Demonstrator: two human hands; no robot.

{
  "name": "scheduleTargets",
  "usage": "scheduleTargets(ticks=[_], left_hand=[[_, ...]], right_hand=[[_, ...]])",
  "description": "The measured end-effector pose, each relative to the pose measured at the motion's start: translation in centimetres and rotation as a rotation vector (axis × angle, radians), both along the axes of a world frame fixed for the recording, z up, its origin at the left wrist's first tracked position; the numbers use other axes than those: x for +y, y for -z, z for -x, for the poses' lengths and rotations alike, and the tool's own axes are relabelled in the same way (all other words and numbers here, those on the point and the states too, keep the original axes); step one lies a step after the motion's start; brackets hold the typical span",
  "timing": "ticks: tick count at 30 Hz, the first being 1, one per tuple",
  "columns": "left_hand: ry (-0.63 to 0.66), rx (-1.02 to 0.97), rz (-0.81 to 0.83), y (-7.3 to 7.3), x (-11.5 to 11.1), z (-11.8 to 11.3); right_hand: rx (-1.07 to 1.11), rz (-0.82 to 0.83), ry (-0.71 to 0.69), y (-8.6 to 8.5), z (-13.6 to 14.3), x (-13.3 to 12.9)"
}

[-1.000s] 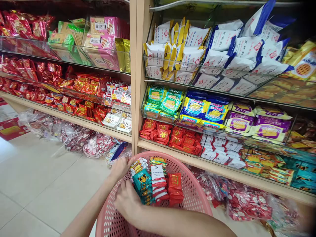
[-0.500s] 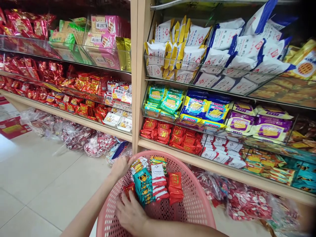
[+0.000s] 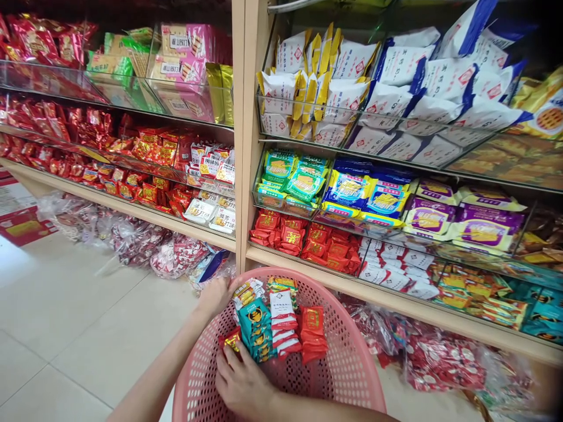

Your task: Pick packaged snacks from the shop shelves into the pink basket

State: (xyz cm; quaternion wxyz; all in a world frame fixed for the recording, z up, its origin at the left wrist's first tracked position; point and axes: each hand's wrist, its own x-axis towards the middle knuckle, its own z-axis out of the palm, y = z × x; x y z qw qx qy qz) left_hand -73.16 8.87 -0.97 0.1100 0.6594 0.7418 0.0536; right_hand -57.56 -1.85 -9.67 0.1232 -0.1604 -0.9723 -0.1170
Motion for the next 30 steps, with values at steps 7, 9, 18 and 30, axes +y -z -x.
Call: scheduleTargets(ticks=[7, 9, 18, 30], left_hand=[[-0.011, -0.012, 0.001, 0.1, -0.2, 0.0], [-0.014, -0.013, 0.002, 0.0, -0.2, 0.0], [-0.001, 0.015, 0.031, -0.3, -0.2, -0.1], [0.018, 0.008, 0.014, -0.3, -0.1, 0.0]], right_hand=[[0.03, -0.056, -0.067, -0.3, -0.4, 0.2], [0.032, -0.069, -0.015, -0.6, -0.3, 0.3], [-0.022, -0.056, -0.017, -1.2, -0.6, 0.9], [0.011, -0.134, 0.005, -0.8, 0.4, 1.0]])
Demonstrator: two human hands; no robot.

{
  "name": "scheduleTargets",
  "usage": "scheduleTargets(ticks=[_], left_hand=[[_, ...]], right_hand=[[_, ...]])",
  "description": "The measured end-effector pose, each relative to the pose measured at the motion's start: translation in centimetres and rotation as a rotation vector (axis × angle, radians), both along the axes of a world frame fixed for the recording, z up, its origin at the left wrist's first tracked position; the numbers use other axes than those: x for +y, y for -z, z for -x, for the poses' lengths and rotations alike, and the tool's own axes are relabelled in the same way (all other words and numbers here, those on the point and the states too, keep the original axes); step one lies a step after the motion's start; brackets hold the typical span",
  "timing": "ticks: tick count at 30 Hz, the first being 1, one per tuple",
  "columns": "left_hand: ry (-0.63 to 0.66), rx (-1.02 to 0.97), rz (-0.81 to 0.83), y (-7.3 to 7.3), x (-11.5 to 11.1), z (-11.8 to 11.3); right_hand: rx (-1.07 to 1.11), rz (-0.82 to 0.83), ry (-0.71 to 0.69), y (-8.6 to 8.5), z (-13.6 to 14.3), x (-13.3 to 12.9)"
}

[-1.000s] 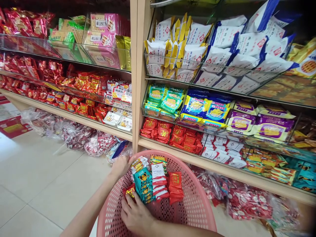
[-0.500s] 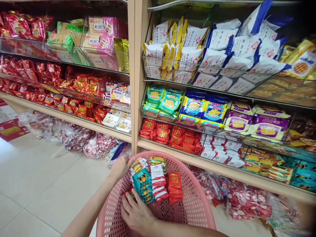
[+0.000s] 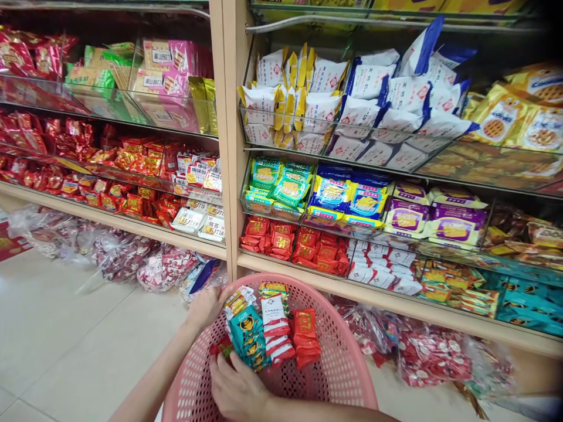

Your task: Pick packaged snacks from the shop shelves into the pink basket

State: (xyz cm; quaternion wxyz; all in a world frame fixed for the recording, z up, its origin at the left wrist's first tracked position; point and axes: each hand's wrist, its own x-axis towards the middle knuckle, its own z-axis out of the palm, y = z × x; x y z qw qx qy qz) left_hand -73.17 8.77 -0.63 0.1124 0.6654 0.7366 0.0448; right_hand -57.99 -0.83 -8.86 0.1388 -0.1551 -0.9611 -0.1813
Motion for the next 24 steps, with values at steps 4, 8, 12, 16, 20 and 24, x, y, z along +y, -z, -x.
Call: scheduleTargets(ticks=[4, 8, 12, 16, 20, 24], left_hand=[[-0.005, -0.002, -0.007, 0.4, 0.1, 0.2], [-0.011, -0.018, -0.015, 0.6, 0.2, 0.2], [-0.006, -0.016, -0.009, 0.6, 0.3, 0.1], [-0.023, -0.022, -0.003, 0.4, 0.2, -0.1], [-0.053, -0.04, 0.008, 0.1, 0.1, -0.1], [-0.049, -0.04, -0.007, 0.2, 0.1, -0.1]], right_hand=[[0.039, 0.061, -0.109, -2.2, -0.4, -0.9], [0.103, 0.07, -0.16, -8.2, -2.6, 0.7], [0.154, 0.059, 0.125, -13.8, -5.3, 8.1], [0.059, 0.069, 0.434, -16.9, -7.4, 17.0], [-0.097, 0.086, 0.5, -18.2, -7.9, 22.0], [-0.242, 0.058, 0.441, -18.6, -6.9, 23.6]])
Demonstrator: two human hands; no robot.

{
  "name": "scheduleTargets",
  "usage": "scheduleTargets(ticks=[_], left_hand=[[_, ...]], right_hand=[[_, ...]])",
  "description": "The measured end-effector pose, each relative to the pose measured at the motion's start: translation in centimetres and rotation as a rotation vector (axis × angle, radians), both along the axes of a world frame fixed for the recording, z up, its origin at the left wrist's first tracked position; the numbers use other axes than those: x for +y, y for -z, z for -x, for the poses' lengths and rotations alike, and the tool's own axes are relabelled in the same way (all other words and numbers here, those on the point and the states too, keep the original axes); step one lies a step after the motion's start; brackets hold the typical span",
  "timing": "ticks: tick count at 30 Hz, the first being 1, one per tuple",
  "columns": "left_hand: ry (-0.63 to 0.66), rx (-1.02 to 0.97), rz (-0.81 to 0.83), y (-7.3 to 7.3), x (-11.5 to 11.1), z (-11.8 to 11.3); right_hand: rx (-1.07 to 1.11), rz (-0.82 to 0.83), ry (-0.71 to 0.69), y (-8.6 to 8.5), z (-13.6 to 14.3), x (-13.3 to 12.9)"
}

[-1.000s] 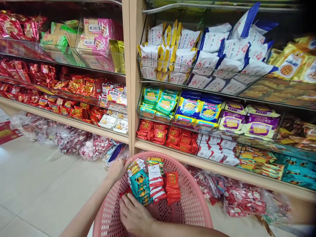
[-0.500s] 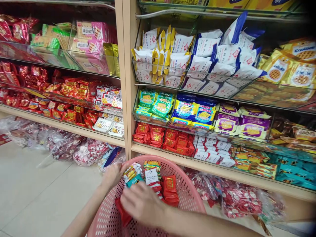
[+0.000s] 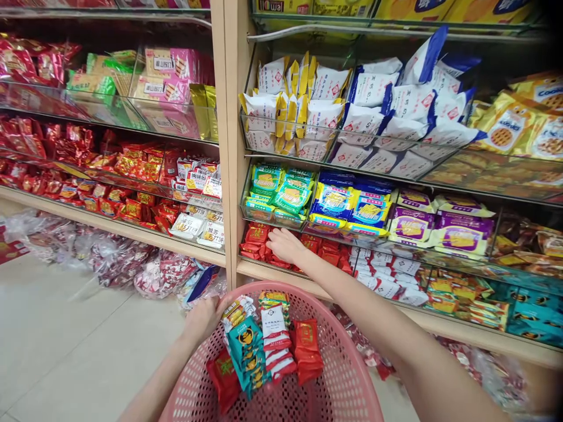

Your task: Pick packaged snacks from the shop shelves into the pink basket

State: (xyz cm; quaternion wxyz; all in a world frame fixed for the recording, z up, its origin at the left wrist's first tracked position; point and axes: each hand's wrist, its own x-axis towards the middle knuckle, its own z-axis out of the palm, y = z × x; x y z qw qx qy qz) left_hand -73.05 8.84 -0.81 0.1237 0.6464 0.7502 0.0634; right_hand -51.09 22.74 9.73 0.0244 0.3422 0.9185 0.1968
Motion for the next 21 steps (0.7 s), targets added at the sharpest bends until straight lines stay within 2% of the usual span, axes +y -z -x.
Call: scheduleTargets(ticks=[3, 13, 21], left_hand=[[0.016, -0.002, -0.002, 0.2, 0.1, 0.1], [0.015, 0.017, 0.009, 0.2, 0.0, 0.0], [0.0, 0.006, -0.003, 0.4, 0.1, 0.2]], right_hand=[[-0.04, 0.017, 0.012, -0.1, 1.0, 0.2], [-0.144, 0.09, 0.181, -0.5, 2.8, 0.2], [-0.18, 0.09, 0.19, -0.6, 3.4, 0.7]])
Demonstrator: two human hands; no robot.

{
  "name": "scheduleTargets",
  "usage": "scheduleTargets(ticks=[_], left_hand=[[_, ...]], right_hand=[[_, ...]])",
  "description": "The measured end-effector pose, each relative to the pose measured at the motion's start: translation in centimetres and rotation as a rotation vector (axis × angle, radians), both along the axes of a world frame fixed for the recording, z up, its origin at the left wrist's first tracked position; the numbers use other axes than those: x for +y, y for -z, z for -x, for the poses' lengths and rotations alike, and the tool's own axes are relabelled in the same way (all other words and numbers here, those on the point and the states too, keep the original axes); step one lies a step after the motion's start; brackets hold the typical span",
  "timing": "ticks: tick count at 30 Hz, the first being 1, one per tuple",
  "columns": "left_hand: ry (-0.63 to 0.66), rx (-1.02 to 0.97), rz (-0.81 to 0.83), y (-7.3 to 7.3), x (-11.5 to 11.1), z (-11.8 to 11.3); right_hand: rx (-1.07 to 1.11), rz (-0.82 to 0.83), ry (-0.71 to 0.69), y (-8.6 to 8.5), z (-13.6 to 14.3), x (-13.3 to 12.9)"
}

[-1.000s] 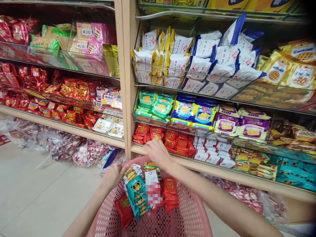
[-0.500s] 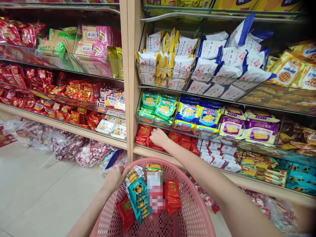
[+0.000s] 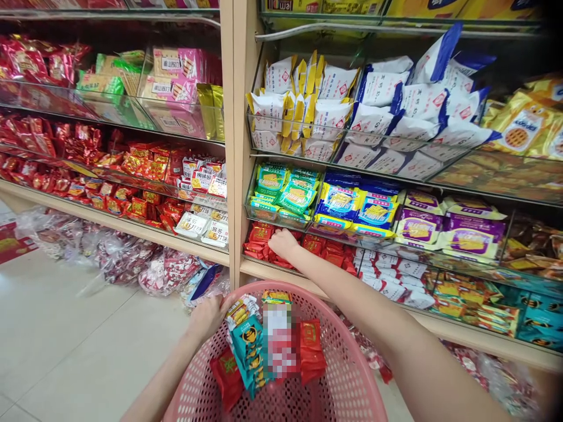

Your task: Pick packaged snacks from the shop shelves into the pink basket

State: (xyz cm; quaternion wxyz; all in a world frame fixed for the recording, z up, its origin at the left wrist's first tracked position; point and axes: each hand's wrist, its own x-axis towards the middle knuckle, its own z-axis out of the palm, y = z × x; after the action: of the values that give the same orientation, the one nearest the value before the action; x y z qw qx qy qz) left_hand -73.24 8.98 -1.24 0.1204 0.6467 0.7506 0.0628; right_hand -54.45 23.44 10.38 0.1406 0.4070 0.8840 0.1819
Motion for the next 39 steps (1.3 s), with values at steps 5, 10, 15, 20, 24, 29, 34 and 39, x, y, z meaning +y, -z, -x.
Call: scheduleTargets(ticks=[5, 10, 15, 20, 24, 29, 34, 39], left_hand=[[-0.003, -0.004, 0.001, -0.1, -0.1, -0.1], [0.0, 0.003, -0.002, -0.3, -0.2, -0.2], [0.004, 0.012, 0.012, -0.6, -0.3, -0.3], [-0.006, 0.011, 0.012, -0.6, -0.3, -0.4], [0.003, -0.009, 0.003, -0.4, -0.2, -0.3], [0.001, 0.0, 0.002, -0.5, -0.3, -0.3], [-0.003, -0.005, 0.001, -0.6, -0.4, -0.3], [0.006, 0.002, 0.005, -0.3, -0.2, -0.3]], right_hand=[[0.01, -0.015, -0.01, -0.3, 0.0, -0.5], [0.018, -0.03, -0.028, -0.4, -0.3, -1.2], [0.02, -0.051, -0.072, -0.6, -0.9, -2.0], [0.021, -0.085, -0.133, -0.9, -2.0, -3.1], [0.045, -0.163, -0.198, -0.7, -3.2, -3.9], [0.178, -0.298, -0.233, -1.5, -4.3, -6.1], [0.495, -0.183, -0.061, -3.3, -5.2, -10.7], [0.88, 0.195, 0.028, -2.6, -6.8, -15.0]])
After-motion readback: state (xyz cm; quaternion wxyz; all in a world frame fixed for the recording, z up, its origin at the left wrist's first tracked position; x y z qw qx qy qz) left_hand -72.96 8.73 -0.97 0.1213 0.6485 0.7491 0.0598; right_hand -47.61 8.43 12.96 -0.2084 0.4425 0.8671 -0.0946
